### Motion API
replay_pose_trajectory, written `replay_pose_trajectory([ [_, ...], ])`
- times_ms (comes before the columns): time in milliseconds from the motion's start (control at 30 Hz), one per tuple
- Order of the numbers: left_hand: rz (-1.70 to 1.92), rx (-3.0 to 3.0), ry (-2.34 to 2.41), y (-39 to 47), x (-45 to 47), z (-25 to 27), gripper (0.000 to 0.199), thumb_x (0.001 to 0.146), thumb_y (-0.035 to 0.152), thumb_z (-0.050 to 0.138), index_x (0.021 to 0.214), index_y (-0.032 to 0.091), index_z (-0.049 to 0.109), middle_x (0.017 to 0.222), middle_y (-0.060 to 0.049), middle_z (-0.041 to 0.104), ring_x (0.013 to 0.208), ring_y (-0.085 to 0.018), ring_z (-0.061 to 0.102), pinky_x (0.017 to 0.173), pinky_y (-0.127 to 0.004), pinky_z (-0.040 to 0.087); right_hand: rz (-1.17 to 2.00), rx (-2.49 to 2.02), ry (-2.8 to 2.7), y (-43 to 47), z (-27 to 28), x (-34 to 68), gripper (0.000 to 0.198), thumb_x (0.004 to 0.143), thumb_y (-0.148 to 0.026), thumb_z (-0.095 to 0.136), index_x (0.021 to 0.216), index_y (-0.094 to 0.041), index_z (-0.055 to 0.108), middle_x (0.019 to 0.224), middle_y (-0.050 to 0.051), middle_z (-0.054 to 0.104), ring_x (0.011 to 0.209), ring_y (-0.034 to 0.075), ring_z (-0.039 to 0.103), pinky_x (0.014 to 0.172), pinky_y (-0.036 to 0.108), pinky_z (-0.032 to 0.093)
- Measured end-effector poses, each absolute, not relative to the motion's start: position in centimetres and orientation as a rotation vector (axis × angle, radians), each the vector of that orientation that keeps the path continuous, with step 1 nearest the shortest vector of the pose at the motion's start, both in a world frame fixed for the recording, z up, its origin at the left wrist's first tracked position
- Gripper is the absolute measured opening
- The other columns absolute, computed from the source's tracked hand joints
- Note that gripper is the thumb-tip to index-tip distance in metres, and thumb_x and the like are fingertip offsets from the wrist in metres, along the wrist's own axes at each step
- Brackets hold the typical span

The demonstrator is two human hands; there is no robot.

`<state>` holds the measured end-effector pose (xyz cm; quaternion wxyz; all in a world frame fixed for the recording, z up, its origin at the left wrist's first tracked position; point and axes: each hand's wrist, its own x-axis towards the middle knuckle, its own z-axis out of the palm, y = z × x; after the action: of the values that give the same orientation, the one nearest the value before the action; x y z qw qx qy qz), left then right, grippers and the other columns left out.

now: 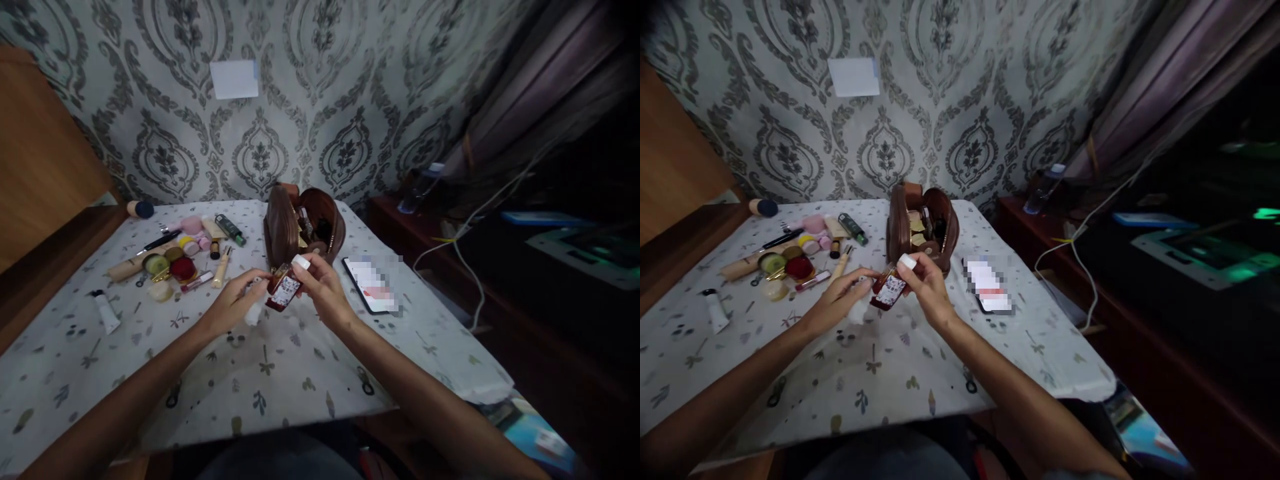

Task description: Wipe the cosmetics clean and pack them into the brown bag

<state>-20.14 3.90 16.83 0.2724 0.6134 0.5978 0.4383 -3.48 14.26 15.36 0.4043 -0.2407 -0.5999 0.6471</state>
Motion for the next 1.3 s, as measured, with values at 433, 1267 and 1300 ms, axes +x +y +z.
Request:
replay_pose_trajectory([
  [433,0.827,2.533,1.975,11.7,-15.1,18.4,0.042,0.095,0.023,0.048,0.136,0.017,0.045,0.125,-0.013,0.061,0.107,-0.025,0.065,0.074,-0.032,0.055,1.051,-0.503,-1.721,22.4,25.6,3.5,0.032,0.080,-0.050,0.073,0.093,-0.024,0.058,0.091,0.001,0.064,0.079,0.016,0.063,0.066,0.027,0.055],
  [1267,0.543,2.769,1.860,12.7,-15.8,14.9,0.063,0.078,-0.002,0.048,0.138,0.017,0.043,0.130,-0.011,0.064,0.100,-0.022,0.069,0.063,-0.033,0.061,0.631,-0.274,-3.420,30.0,29.2,-3.1,0.003,0.089,-0.010,0.061,0.092,-0.011,0.061,0.075,-0.001,0.060,0.067,0.010,0.050,0.064,0.023,0.036],
  [1300,0.542,2.773,1.858,12.7,-15.8,14.9,0.062,0.079,-0.001,0.048,0.139,0.017,0.043,0.130,-0.011,0.063,0.100,-0.022,0.069,0.062,-0.032,0.061,0.605,-0.300,-3.455,29.9,29.2,-3.3,0.006,0.087,-0.006,0.061,0.091,-0.010,0.063,0.075,-0.001,0.061,0.066,0.010,0.051,0.064,0.022,0.036],
])
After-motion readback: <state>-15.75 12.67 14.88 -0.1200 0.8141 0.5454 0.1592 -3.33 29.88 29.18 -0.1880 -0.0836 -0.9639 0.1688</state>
